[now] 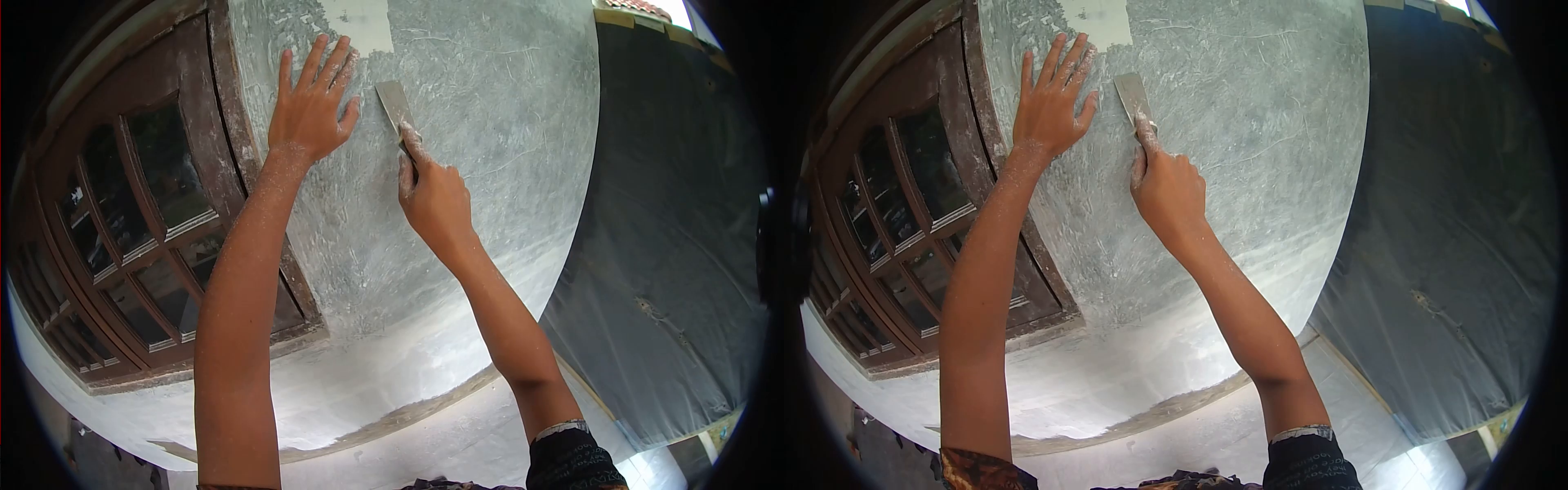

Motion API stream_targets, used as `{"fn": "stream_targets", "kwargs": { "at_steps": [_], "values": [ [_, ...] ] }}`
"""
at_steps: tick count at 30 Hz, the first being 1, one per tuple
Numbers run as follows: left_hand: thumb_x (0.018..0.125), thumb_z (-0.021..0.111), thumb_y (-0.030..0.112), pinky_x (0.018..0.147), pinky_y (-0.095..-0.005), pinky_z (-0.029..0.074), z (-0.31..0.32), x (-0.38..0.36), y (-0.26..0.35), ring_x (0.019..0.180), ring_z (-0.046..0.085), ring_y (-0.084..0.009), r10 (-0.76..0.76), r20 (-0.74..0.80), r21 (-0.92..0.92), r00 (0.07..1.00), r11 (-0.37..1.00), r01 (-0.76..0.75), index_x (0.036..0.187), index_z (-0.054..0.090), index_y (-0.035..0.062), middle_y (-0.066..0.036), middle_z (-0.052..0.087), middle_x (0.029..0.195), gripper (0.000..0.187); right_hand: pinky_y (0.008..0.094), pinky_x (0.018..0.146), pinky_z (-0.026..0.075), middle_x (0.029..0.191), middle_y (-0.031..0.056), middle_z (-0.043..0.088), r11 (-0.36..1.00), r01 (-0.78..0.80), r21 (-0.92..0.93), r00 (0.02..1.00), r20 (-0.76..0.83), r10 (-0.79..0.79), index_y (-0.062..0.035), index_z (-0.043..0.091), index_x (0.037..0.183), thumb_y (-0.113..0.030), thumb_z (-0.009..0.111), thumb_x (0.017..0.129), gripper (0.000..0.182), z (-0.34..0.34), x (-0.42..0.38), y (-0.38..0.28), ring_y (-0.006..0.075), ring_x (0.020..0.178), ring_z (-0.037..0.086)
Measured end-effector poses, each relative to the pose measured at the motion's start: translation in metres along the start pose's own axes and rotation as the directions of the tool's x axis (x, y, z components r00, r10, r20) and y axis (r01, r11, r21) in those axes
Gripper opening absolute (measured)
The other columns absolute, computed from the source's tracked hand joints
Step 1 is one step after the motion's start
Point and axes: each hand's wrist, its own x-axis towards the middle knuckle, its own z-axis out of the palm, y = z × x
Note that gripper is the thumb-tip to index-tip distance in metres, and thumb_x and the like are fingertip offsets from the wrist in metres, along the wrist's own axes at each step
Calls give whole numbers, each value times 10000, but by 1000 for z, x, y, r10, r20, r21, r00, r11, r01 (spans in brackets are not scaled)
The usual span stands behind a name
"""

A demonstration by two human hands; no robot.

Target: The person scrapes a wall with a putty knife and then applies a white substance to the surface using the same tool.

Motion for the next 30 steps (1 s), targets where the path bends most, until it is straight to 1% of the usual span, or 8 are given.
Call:
{"fn": "stream_targets", "kwargs": {
  "at_steps": [2, 4, 6, 13, 15, 20, 23, 30],
  "values": [
    [992, 502, 427, 1282, -559, 90, 0, 0, -1, 1574, 160, -187, -2, 28, 51, 1000, 999, 0, 1562, 429, 213, 40, 245, 1694, 613, 541, 658, 553, 757, 250, 692, 1000, 12, 3, 1000, -24, -12, -189, 539, 1473, -189, 554, 989, 484, -3, 22, -4, 447, 688, 686],
    [993, 504, 426, 1282, -554, 96, 3, 0, -3, 1573, 163, -182, 11, -30, -16, 999, 1000, -12, 1561, 430, 210, 45, 246, 1694, 612, 529, 663, 547, 782, 255, 693, 1000, 16, 9, 998, -57, -15, -192, 555, 1462, -186, 554, 1000, 462, -5, 32, -6, 454, 693, 682],
    [998, 514, 404, 1286, -543, 99, 3, 0, -2, 1572, 167, -182, 11, -33, -48, 999, 999, -13, 1554, 441, 209, 51, 244, 1694, 594, 553, 640, 554, 712, 245, 682, 999, 49, -15, 997, -50, -50, -212, 470, 1524, -183, 566, 972, 561, -4, 38, -6, 441, 677, 689],
    [1005, 528, 352, 1292, -516, 114, 0, -2, -5, 1566, 180, -167, 3, -38, -102, 999, 995, -7, 1537, 463, 201, 62, 259, 1687, 556, 548, 625, 555, 708, 233, 682, 1000, 24, 4, 1000, 6, -24, -206, 457, 1532, -196, 553, 985, 555, 5, 14, -1, 440, 661, 685],
    [1008, 522, 349, 1293, -515, 117, -1, -2, -4, 1565, 184, -164, 0, -36, -93, 999, 996, -4, 1534, 466, 197, 62, 261, 1687, 551, 546, 614, 553, 713, 231, 688, 998, 69, 10, 995, -78, -68, -201, 439, 1545, -184, 562, 979, 579, 5, 38, -7, 438, 645, 684],
    [1013, 507, 339, 1293, -513, 119, -2, -2, -4, 1563, 191, -162, -19, -12, -61, 1000, 998, 18, 1541, 453, 192, 62, 266, 1684, 551, 543, 618, 556, 712, 229, 689, 998, 62, -5, 996, -71, -62, -193, 464, 1532, -183, 560, 981, 559, 15, 14, -1, 436, 639, 685],
    [1012, 504, 327, 1293, -515, 119, 1, -1, -3, 1563, 194, -161, -18, -50, -99, 999, 995, 13, 1543, 450, 193, 61, 268, 1684, 550, 541, 619, 558, 709, 230, 686, 999, 47, 18, 998, -50, -46, -194, 475, 1526, -184, 556, 983, 549, 16, 7, 4, 434, 639, 686],
    [1003, 498, 332, 1295, -509, 108, 1, -1, -4, 1563, 191, -152, -21, -35, -78, 999, 997, 18, 1553, 433, 202, 60, 267, 1684, 569, 542, 601, 552, 700, 231, 682, 997, 75, 19, 992, -107, -72, -203, 452, 1540, -187, 566, 976, 576, 14, 45, -7, 433, 635, 684]
  ]
}}
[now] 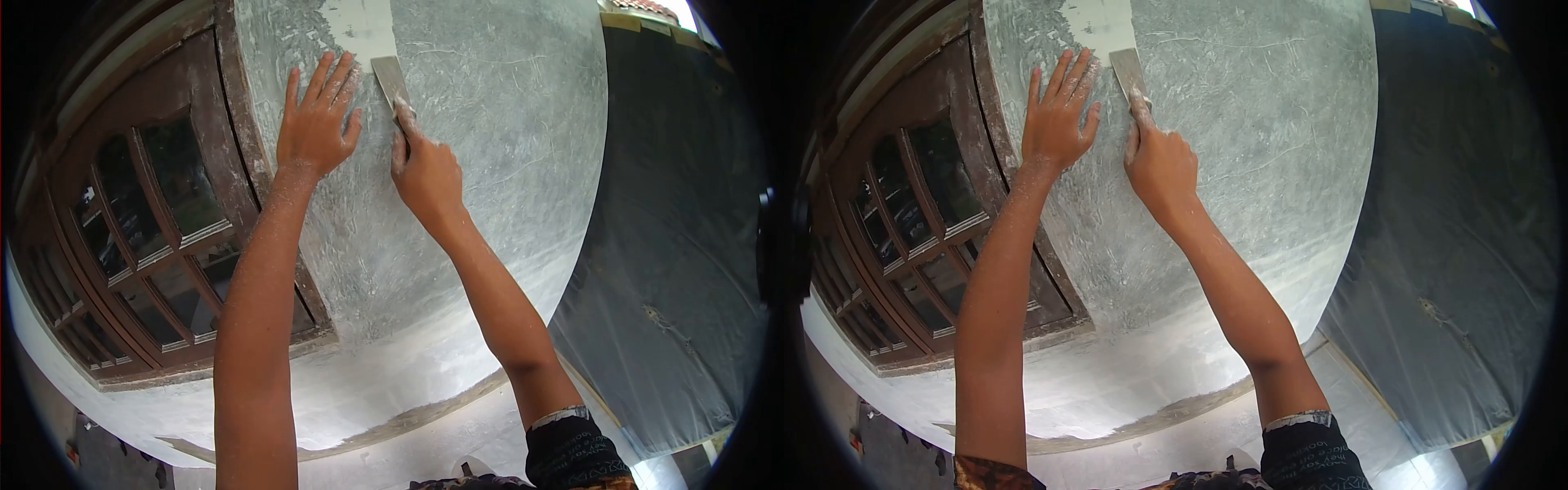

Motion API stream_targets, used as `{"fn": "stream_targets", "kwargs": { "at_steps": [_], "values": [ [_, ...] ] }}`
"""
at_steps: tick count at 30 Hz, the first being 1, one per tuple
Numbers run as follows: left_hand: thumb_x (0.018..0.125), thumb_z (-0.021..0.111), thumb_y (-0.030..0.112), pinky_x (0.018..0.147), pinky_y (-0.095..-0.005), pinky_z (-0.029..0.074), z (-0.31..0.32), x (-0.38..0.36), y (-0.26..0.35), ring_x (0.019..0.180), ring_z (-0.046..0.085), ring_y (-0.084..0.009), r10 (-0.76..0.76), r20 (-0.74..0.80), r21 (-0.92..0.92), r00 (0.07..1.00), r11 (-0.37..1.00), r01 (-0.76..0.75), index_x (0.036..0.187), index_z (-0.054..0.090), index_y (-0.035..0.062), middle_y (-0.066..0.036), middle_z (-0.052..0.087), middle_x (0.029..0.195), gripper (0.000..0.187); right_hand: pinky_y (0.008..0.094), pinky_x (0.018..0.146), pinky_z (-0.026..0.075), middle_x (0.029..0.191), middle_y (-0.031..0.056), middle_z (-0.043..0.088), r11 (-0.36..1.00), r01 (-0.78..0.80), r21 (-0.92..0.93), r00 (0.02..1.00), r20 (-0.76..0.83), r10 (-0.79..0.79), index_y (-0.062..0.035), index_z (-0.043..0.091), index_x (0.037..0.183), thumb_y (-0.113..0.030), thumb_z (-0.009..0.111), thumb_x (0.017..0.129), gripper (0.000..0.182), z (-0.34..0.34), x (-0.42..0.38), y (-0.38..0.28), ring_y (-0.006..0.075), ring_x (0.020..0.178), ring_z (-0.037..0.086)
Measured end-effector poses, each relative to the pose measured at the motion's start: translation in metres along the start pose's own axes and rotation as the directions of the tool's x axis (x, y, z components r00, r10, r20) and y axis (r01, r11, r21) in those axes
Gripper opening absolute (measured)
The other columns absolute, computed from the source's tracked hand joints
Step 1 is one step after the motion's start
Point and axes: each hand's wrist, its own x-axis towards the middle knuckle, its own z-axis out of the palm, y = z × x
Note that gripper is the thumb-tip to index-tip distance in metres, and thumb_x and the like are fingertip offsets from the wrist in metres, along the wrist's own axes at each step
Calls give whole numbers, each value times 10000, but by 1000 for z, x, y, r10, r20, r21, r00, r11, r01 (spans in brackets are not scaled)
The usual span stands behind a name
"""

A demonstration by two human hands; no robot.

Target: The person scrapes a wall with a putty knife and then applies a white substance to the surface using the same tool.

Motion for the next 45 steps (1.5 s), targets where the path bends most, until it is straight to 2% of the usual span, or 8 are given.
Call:
{"fn": "stream_targets", "kwargs": {
  "at_steps": [7, 11, 17, 25, 27, 34, 40, 45],
  "values": [
    [999, 524, 310, 1294, -508, 122, 0, 0, 1, 1559, 208, -158, -11, -4, -13, 1000, 1000, 11, 1560, 422, 208, 60, 267, 1684, 579, 541, 601, 550, 690, 226, 678, 999, -18, -34, 998, 67, 20, -185, 471, 1525, -182, 562, 982, 551, -7, -21, 1, 429, 633, 682],
    [1000, 522, 313, 1295, -506, 118, -3, 0, 2, 1560, 204, -157, -11, 7, 0, 1000, 1000, 11, 1560, 421, 207, 60, 265, 1685, 579, 537, 595, 550, 691, 231, 679, 1000, -3, 7, 1000, 18, 3, -195, 461, 1536, -179, 572, 973, 574, -9, 9, -4, 419, 636, 688],
    [1003, 497, 356, 1295, -507, 100, -2, -1, 2, 1566, 180, -155, -18, 52, 59, 998, 998, 15, 1569, 409, 219, 61, 242, 1693, 589, 528, 602, 555, 695, 228, 681, 1000, -12, -22, 999, 32, 13, -183, 512, 1500, -174, 568, 978, 525, -4, -25, 8, 412, 633, 690],
    [1008, 507, 382, 1290, -524, 104, -3, 0, 4, 1570, 172, -171, -7, 52, 42, 999, 999, 5, 1575, 398, 202, 45, 238, 1696, 605, 536, 604, 555, 722, 236, 689, 1000, 29, 8, 999, -30, -29, -203, 491, 1519, -182, 578, 975, 551, -8, -1, 0, 420, 640, 691],
    [1009, 517, 368, 1290, -520, 107, -4, 0, 5, 1570, 173, -171, -13, 41, 27, 999, 1000, 12, 1567, 411, 206, 52, 242, 1694, 590, 531, 618, 560, 725, 230, 692, 1000, -16, -25, 999, 38, 17, -187, 508, 1504, -181, 574, 977, 531, -9, -22, 4, 421, 645, 692],
    [1010, 528, 351, 1288, -520, 114, -5, 0, 5, 1569, 176, -176, -6, 31, -6, 999, 1000, 6, 1555, 432, 195, 46, 245, 1693, 574, 536, 624, 566, 725, 238, 692, 1000, 4, 23, 1000, -2, -4, -195, 491, 1519, -183, 582, 973, 553, -10, 7, 0, 426, 669, 701],
    [1008, 533, 350, 1287, -522, 117, -6, 0, 6, 1570, 175, -177, -9, 36, -11, 999, 1000, 10, 1558, 427, 200, 43, 246, 1693, 580, 540, 635, 564, 712, 232, 687, 999, -30, -42, 995, 90, 34, -187, 491, 1516, -184, 566, 981, 540, -12, -24, 4, 426, 663, 697],
    [1007, 535, 348, 1287, -524, 115, -3, 0, 5, 1570, 176, -177, -3, 30, -14, 1000, 1000, 3, 1563, 417, 206, 45, 242, 1694, 586, 548, 627, 561, 716, 236, 690, 999, 11, 35, 1000, -13, -10, -189, 481, 1524, -185, 569, 976, 554, -11, 18, -1, 431, 657, 695]
  ]
}}
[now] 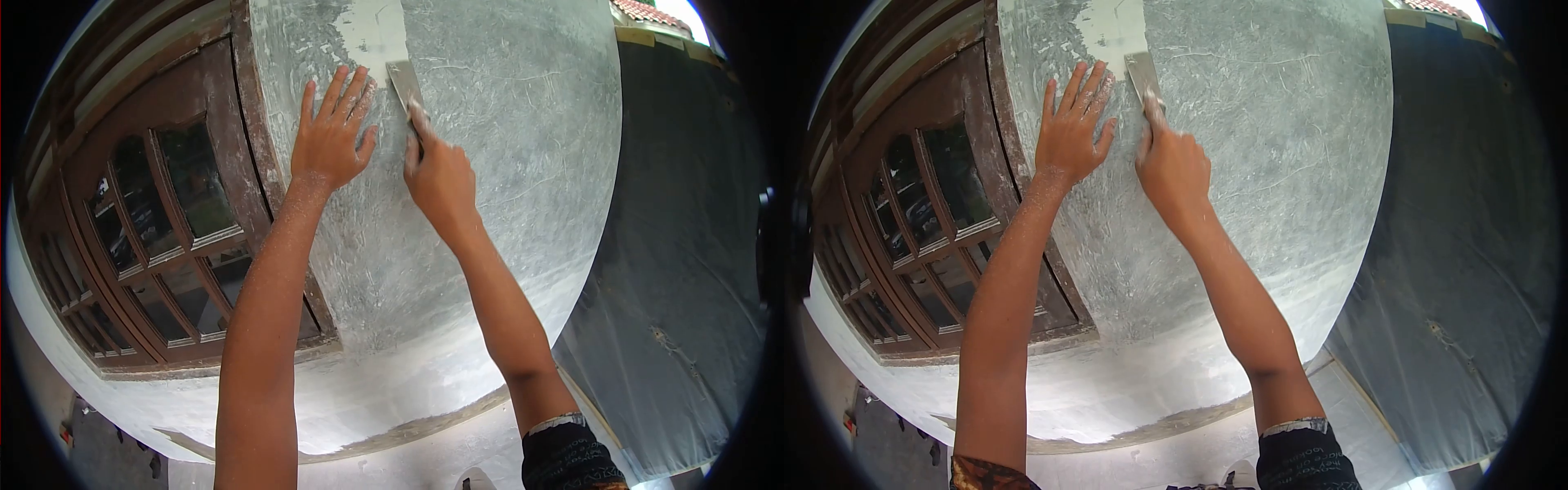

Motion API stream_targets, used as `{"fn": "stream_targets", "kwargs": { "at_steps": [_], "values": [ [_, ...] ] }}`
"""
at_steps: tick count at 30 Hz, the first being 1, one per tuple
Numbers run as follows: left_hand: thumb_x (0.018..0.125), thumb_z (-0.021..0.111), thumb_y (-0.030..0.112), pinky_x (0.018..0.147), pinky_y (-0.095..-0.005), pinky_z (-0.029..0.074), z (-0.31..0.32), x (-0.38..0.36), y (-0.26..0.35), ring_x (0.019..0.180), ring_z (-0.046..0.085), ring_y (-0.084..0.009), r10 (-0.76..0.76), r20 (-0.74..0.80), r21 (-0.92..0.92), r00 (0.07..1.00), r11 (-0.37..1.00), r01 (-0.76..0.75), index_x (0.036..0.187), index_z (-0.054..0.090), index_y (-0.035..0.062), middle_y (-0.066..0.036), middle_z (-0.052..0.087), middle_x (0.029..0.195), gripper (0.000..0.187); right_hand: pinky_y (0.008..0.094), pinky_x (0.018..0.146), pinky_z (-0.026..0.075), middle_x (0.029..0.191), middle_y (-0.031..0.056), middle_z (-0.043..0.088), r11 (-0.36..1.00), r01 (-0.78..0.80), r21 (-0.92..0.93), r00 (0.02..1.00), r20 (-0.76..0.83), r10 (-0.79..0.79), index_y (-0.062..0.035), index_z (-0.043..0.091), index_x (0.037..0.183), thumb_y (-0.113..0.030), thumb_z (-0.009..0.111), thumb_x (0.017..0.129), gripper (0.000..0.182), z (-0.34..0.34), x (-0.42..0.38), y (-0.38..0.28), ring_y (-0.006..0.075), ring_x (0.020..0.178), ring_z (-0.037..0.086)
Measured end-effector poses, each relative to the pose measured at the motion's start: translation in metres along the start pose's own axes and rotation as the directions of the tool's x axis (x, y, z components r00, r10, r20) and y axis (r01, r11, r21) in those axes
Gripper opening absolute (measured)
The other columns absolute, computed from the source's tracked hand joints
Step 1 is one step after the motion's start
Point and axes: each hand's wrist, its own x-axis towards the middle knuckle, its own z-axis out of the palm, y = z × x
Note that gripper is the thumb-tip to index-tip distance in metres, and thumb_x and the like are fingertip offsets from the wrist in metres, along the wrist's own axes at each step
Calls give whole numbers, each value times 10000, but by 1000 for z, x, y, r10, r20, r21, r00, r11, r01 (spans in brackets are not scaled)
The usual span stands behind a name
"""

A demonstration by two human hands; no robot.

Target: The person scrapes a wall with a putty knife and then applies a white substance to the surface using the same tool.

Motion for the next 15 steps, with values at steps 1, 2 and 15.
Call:
{"fn": "stream_targets", "kwargs": {
  "at_steps": [1, 2, 15],
  "values": [
    [1006, 535, 348, 1287, -525, 115, 0, 0, 0, 1571, 175, -178, 1, -7, -1, 1000, 1000, -1, 1566, 413, 209, 45, 242, 1694, 589, 548, 627, 561, 716, 236, 690, 1000, -4, 1, 1000, 0, 4, -189, 481, 1524, -185, 569, 976, 554, -1, -1, 0, 431, 657, 695],
    [1006, 535, 348, 1287, -525, 115, 0, 0, 0, 1571, 175, -178, 3, -5, -2, 1000, 1000, -3, 1566, 413, 209, 45, 242, 1694, 589, 548, 628, 561, 719, 237, 691, 1000, -8, -19, 1000, 14, 8, -186, 479, 1524, -184, 568, 976, 555, -1, -2, -1, 431, 657, 695],
    [1017, 527, 352, 1290, -516, 126, -1, 0, -2, 1566, 188, -174, -2, 2, 5, 1000, 1000, 2, 1566, 412, 226, 46, 260, 1687, 575, 537, 629, 565, 712, 232, 688, 999, -6, -45, 1000, 8, 7, -189, 435, 1552, -179, 568, 978, 589, 2, 4, -3, 421, 660, 700]
  ]
}}
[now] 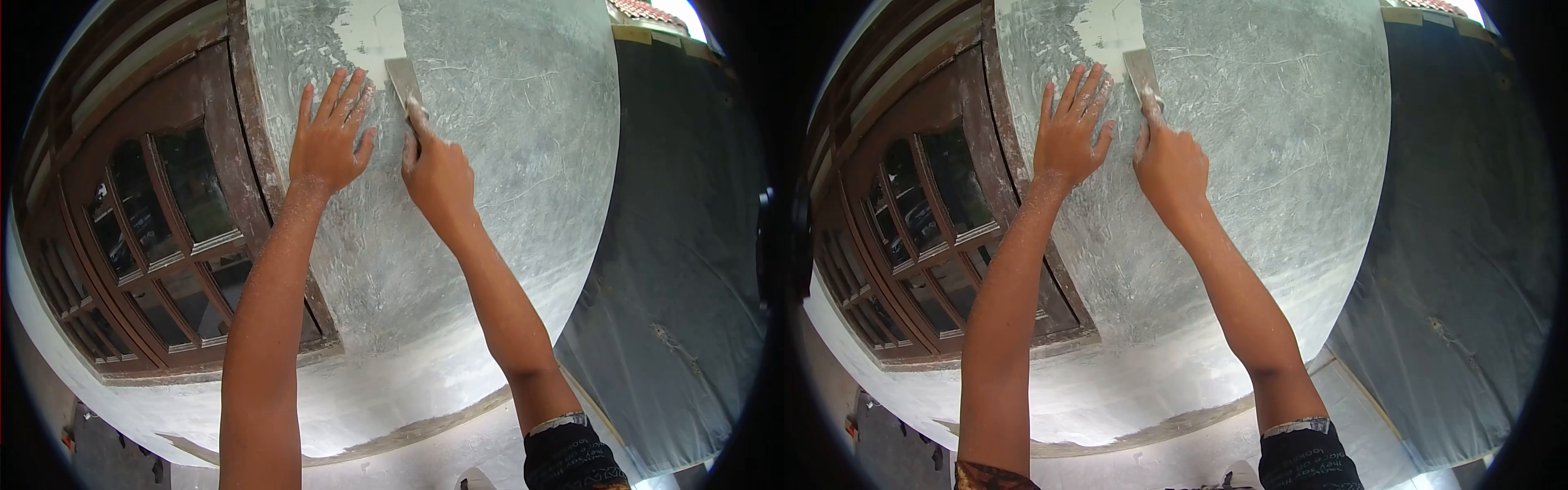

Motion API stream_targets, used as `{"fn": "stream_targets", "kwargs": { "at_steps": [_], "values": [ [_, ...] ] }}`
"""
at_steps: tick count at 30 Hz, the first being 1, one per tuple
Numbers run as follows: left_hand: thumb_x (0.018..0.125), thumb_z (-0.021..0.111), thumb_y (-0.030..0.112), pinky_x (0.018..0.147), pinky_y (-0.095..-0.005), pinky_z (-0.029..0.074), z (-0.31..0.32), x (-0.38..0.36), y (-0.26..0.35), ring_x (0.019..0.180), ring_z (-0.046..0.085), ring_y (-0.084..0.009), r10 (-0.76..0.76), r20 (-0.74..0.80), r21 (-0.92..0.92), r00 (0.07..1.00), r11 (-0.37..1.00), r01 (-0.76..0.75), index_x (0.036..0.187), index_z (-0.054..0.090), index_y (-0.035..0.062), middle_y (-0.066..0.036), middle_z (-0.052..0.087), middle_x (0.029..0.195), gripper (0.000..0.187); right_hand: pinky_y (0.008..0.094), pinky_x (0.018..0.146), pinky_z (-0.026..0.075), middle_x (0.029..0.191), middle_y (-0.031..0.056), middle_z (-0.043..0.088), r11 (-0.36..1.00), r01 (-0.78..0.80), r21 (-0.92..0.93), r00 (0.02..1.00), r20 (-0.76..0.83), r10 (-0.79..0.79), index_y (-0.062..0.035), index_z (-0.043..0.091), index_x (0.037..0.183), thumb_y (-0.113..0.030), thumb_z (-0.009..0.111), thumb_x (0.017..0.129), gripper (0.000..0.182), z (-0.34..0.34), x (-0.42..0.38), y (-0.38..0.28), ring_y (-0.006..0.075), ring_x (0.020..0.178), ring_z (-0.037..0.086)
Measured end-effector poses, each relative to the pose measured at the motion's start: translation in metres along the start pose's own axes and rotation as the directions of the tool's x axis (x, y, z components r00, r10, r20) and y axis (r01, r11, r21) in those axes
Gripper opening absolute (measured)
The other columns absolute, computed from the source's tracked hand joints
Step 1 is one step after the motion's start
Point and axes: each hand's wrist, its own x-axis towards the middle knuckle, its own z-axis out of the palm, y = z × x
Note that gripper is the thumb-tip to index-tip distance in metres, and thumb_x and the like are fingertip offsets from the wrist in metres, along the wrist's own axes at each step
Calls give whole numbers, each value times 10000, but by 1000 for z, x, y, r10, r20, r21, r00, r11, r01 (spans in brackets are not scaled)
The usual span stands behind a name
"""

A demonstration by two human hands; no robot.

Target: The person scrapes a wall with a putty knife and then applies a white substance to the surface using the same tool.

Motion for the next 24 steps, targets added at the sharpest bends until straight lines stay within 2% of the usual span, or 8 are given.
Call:
{"fn": "stream_targets", "kwargs": {
  "at_steps": [3, 6, 9, 13, 15, 18, 22, 24],
  "values": [
    [1016, 526, 352, 1291, -511, 125, 0, -1, 0, 1566, 190, -170, -2, 7, -3, 1000, 1000, 2, 1566, 412, 230, 49, 260, 1687, 575, 533, 631, 565, 717, 232, 689, 999, -34, 2, 997, 73, 34, -183, 467, 1530, -181, 556, 987, 551, 2, -42, 11, 421, 666, 699],
    [1016, 514, 367, 1292, -510, 117, 3, 0, -2, 1567, 181, -165, -5, -1, 12, 1000, 1000, 5, 1560, 424, 231, 51, 249, 1690, 568, 533, 629, 565, 715, 227, 689, 999, -29, 22, 997, 72, 28, -189, 468, 1531, -180, 554, 987, 551, 3, -50, 17, 423, 662, 697],
    [1017, 499, 384, 1293, -511, 110, 4, -2, -1, 1568, 171, -160, 2, 1, 19, 1000, 1000, -2, 1559, 427, 235, 53, 237, 1694, 567, 538, 627, 564, 719, 224, 693, 1000, -5, 21, 1000, 23, 4, -200, 447, 1546, -181, 563, 980, 578, -4, -15, 10, 423, 661, 697],
    [1015, 494, 389, 1292, -513, 112, 5, -2, -2, 1569, 169, -159, 0, 2, 21, 1000, 1000, 0, 1567, 412, 245, 56, 235, 1695, 577, 542, 633, 562, 722, 224, 695, 1000, -6, -26, 999, 37, 7, -201, 454, 1541, -178, 563, 978, 574, -5, -25, 14, 423, 662, 695],
    [1015, 493, 389, 1292, -512, 112, 4, -2, -1, 1569, 168, -159, -2, 9, 34, 1000, 999, 2, 1569, 408, 248, 58, 234, 1695, 578, 544, 637, 561, 719, 226, 692, 998, -56, -39, 994, 88, 59, -198, 472, 1528, -180, 559, 981, 554, -3, -50, 19, 424, 665, 692],
    [1015, 491, 392, 1292, -511, 111, 5, -2, -1, 1570, 167, -159, -7, 7, 51, 1000, 999, 6, 1569, 409, 251, 59, 232, 1696, 578, 538, 618, 560, 703, 221, 686, 999, -6, -46, 1000, 18, 7, -201, 469, 1531, -178, 561, 983, 557, 3, -41, 25, 418, 647, 691],
    [1015, 490, 392, 1292, -510, 112, 5, -2, -1, 1570, 164, -158, -6, 8, 58, 1000, 998, 6, 1560, 428, 248, 59, 229, 1697, 567, 531, 603, 561, 693, 219, 683, 1000, 12, -14, 1000, 11, -12, -209, 436, 1552, -182, 565, 984, 583, -4, -14, 19, 407, 635, 695],
    [1017, 504, 371, 1292, -511, 111, 5, -2, -1, 1569, 175, -161, -6, 2, 36, 1000, 999, 6, 1570, 407, 249, 57, 242, 1693, 575, 524, 597, 561, 694, 216, 684, 998, -43, -41, 995, 91, 46, -202, 446, 1547, -186, 565, 985, 575, -9, -27, 19, 399, 628, 696]
  ]
}}
